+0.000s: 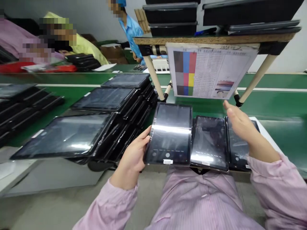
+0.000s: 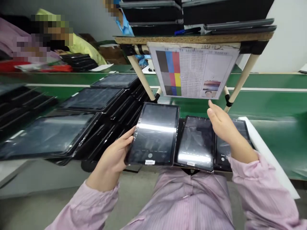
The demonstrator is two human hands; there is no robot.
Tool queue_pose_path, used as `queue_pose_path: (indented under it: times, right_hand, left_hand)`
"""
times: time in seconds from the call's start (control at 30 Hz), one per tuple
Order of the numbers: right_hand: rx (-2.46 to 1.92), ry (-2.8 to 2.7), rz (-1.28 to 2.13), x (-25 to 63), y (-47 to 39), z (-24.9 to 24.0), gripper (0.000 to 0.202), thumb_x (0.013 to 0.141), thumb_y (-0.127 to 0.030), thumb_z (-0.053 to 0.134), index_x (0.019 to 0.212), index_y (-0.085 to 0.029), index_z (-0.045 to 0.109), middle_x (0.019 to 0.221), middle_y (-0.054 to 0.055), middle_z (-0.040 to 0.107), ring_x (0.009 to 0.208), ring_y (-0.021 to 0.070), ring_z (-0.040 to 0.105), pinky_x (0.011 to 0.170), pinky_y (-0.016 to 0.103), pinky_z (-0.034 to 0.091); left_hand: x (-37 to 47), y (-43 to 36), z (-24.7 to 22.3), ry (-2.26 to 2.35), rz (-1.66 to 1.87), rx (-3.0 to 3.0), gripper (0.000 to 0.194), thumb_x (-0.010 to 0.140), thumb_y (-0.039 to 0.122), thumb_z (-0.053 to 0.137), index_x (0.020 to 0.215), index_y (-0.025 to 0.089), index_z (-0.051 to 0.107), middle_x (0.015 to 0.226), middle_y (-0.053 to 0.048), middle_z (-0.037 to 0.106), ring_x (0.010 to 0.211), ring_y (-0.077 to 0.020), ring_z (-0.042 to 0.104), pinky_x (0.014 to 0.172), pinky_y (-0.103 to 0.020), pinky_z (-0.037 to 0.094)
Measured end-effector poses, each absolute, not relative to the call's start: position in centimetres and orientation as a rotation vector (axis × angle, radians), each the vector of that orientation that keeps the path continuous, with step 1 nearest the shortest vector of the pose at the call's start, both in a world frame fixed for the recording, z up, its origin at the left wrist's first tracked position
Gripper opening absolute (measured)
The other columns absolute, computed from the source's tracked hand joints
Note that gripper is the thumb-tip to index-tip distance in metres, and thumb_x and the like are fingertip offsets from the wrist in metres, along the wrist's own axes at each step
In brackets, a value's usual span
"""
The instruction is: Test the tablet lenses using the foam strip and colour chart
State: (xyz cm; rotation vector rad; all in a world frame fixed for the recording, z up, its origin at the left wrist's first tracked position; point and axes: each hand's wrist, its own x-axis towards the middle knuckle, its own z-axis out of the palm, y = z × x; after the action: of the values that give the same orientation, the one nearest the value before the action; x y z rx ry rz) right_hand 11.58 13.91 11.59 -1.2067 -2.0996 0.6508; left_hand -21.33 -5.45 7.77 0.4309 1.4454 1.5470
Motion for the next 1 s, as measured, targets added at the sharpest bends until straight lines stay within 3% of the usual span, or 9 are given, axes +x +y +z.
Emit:
queue_pose_path:
  times: [0.1,0.2,0.33,0.47,0.57,0.67,0.8,0.9,1.0]
  right_hand:
    - [-1.619,-2.350,0.435,12.7,16.7,10.3,0.065,0.110,-0.059,0.027,0.148,-0.024,0.067,0.165,0.011,0.053,0.157,0.0363,0.044,0.128,0.062,0.035]
    - [-1.840,-2.423,0.298,12.6,18.6,8.9,0.056,0.111,-0.049,0.031,0.141,-0.024,0.070,0.167,0.013,0.051,0.156,0.0390,0.042,0.123,0.070,0.034]
    - [-1.895,-2.427,0.335,12.1,20.2,7.4,0.052,0.110,-0.049,0.037,0.122,-0.020,0.079,0.160,0.016,0.058,0.155,0.0410,0.043,0.124,0.071,0.029]
    - [-1.886,-2.417,0.480,11.4,21.7,7.0,0.051,0.108,-0.050,0.042,0.114,-0.018,0.081,0.157,0.017,0.060,0.152,0.0411,0.047,0.122,0.068,0.034]
    - [-1.841,-2.374,0.547,10.8,22.5,7.5,0.050,0.108,-0.048,0.044,0.097,-0.016,0.081,0.154,0.019,0.062,0.148,0.0426,0.050,0.121,0.066,0.034]
    - [-1.777,-2.279,0.583,10.6,22.3,8.5,0.054,0.104,-0.056,0.048,0.079,-0.016,0.073,0.138,0.023,0.069,0.139,0.0438,0.056,0.118,0.062,0.037]
    - [-1.629,-2.082,0.713,11.5,19.5,9.4,0.068,0.099,-0.081,0.031,0.082,-0.023,0.062,0.093,0.014,0.071,0.101,0.0311,0.068,0.091,0.044,0.054]
    - [-1.538,-1.886,0.869,11.9,16.3,9.4,0.072,0.096,-0.087,0.013,0.093,-0.028,0.054,0.072,0.003,0.059,0.066,0.0228,0.059,0.060,0.036,0.049]
    - [-1.364,-1.543,1.190,11.3,13.8,9.0,0.069,0.088,-0.094,0.033,0.098,-0.029,0.053,0.072,-0.001,0.057,0.060,0.0205,0.055,0.053,0.034,0.047]
  left_hand:
    - [-23.0,-3.1,5.8,1.576,1.479,0.420,0.062,0.076,0.020,0.074,0.138,0.015,0.072,0.110,-0.012,0.083,0.093,-0.0271,0.080,0.078,-0.036,0.065]
    - [-23.5,-1.6,4.5,1.674,1.502,0.473,0.051,0.077,0.023,0.073,0.126,0.010,0.076,0.104,-0.015,0.082,0.098,-0.0300,0.078,0.089,-0.042,0.063]
    - [-22.1,-4.6,3.8,1.883,1.702,0.652,0.038,0.084,0.034,0.076,0.120,0.023,0.076,0.126,-0.009,0.076,0.127,-0.0275,0.066,0.111,-0.038,0.052]
    - [-16.9,-10.1,1.8,1.772,1.269,1.010,0.030,0.089,0.054,0.075,0.095,0.025,0.079,0.084,-0.005,0.076,0.081,-0.0243,0.071,0.077,-0.035,0.059]
    - [-12.1,-11.2,0.2,1.379,0.999,0.719,0.049,0.086,0.063,0.079,0.110,0.021,0.079,0.098,-0.011,0.082,0.087,-0.0264,0.076,0.073,-0.035,0.060]
    - [-9.4,-10.0,-0.2,1.133,1.069,0.315,0.054,0.091,0.065,0.074,0.108,0.013,0.078,0.119,-0.020,0.080,0.107,-0.0274,0.077,0.093,-0.036,0.061]
    - [-9.0,-8.9,-0.3,0.992,1.097,0.108,0.059,0.106,0.061,0.052,0.102,0.007,0.076,0.110,-0.025,0.080,0.101,-0.0266,0.079,0.099,-0.037,0.059]
    - [-8.9,-9.4,-0.9,0.944,1.180,0.155,0.051,0.100,0.060,0.066,0.110,0.011,0.078,0.110,-0.019,0.082,0.101,-0.0272,0.079,0.095,-0.039,0.061]
    - [-8.2,-10.3,-1.3,0.855,1.262,0.275,0.049,0.087,0.057,0.084,0.120,0.020,0.080,0.125,-0.012,0.080,0.114,-0.0293,0.076,0.105,-0.043,0.058]
